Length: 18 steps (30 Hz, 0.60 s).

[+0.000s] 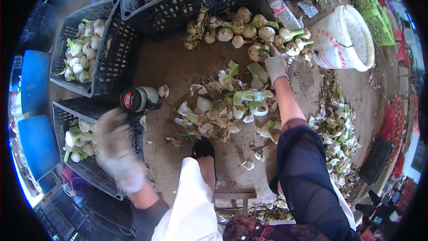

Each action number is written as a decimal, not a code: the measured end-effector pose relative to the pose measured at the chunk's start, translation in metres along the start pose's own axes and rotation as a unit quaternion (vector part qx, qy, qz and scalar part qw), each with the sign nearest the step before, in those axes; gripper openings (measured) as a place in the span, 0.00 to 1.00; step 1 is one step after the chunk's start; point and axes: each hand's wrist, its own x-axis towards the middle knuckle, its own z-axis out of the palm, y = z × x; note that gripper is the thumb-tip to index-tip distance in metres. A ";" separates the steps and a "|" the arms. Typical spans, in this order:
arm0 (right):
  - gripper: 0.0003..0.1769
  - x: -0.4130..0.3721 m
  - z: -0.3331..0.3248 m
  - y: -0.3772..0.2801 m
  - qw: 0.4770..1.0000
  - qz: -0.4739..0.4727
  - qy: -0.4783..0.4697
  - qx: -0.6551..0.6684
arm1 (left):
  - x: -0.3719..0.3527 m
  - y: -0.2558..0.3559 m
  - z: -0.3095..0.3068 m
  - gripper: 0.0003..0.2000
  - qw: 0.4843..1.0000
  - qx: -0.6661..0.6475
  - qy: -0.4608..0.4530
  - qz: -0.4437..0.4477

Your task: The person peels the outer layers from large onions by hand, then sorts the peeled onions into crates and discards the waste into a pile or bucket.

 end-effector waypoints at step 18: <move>0.14 -0.128 -0.033 -0.110 0.873 -0.011 -0.304 0.380 | -0.037 -0.036 0.134 0.51 0.780 -0.486 -0.323 -0.227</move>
